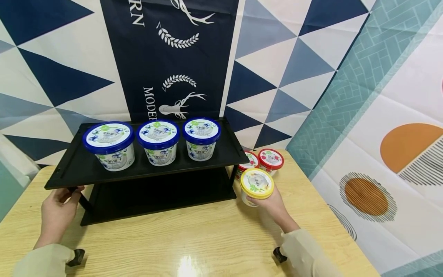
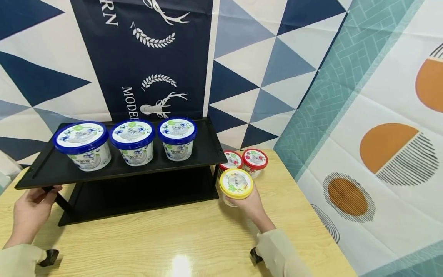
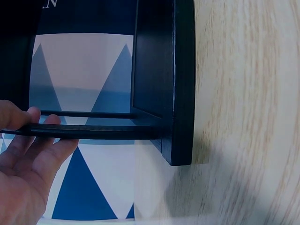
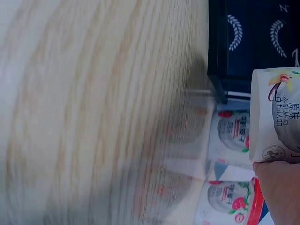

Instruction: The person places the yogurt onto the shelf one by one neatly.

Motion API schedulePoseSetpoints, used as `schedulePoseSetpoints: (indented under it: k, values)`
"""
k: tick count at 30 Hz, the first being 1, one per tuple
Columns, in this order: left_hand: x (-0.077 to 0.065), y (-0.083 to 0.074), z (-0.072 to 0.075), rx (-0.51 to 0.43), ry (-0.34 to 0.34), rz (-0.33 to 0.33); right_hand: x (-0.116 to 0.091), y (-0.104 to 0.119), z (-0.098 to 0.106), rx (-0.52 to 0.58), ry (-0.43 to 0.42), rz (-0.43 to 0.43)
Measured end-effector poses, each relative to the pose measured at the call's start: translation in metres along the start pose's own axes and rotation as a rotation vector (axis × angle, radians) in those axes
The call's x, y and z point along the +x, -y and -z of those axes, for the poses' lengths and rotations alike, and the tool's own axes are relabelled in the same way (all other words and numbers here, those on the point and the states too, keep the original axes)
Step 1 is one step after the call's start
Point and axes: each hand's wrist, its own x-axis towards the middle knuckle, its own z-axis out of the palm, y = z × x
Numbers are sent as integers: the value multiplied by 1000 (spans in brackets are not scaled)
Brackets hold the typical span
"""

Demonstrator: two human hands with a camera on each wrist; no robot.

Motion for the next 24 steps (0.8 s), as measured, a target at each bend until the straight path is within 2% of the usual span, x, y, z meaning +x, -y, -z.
schedulePoseSetpoints:
  k: [16,24]
  values:
    - [2,1,-1,23,-2,33,-8,11,-18,-22,47,4]
    - [2,2,0,15,4,22,-14,13,-24,0,67,3]
